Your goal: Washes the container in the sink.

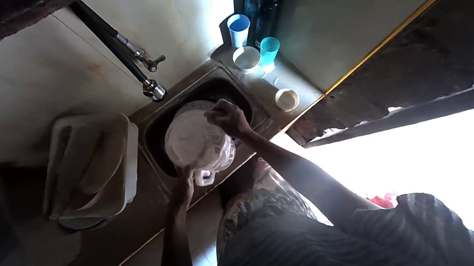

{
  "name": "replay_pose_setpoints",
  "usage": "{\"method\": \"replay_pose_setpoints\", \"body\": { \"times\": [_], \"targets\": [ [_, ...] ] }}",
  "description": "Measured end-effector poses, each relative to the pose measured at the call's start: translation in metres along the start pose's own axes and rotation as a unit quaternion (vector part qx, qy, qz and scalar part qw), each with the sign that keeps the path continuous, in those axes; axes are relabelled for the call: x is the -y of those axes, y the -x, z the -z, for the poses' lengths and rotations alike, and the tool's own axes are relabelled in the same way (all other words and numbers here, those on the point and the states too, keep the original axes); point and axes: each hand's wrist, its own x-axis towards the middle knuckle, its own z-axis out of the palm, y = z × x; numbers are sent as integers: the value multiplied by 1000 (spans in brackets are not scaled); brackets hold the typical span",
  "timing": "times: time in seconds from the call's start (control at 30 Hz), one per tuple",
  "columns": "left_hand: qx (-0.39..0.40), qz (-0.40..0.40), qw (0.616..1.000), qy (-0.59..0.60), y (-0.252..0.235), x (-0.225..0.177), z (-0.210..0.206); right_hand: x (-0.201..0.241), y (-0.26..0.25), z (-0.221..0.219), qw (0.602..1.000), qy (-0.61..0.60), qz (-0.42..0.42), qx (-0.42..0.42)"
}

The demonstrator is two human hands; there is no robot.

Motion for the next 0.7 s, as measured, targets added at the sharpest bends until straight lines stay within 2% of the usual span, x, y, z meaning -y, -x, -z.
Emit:
{"method": "replay_pose_setpoints", "body": {
  "times": [0.1, 0.2, 0.27, 0.3, 0.37, 0.43, 0.5, 0.6, 0.7],
  "targets": [
    [-89, -5, 995, 36, -2, -5, -16, 16, 8, -15, 992, 118, -1, -34],
    [-145, -6, 984, 100, -10, -4, -22, 10, 42, -32, 982, 135, 105, -83],
    [-161, -6, 980, 120, -14, 7, -20, -8, 55, -45, 975, 72, 181, -103],
    [-162, -6, 978, 129, -17, 15, -16, -10, 57, -44, 981, 26, 169, -91],
    [-169, -1, 973, 157, -18, 28, -1, -14, 45, -28, 997, -26, 52, -58],
    [-194, 5, 964, 182, -6, 26, 11, -30, 11, -6, 997, 14, -69, -38],
    [-218, 8, 959, 183, 6, 17, 21, -56, -33, 7, 984, 92, -149, 11],
    [-236, 3, 955, 181, 10, 13, 31, -85, -82, -9, 946, 208, -189, 162],
    [-246, 0, 952, 182, 6, 0, 28, -105, -102, -43, 893, 289, -194, 285]
  ]
}}
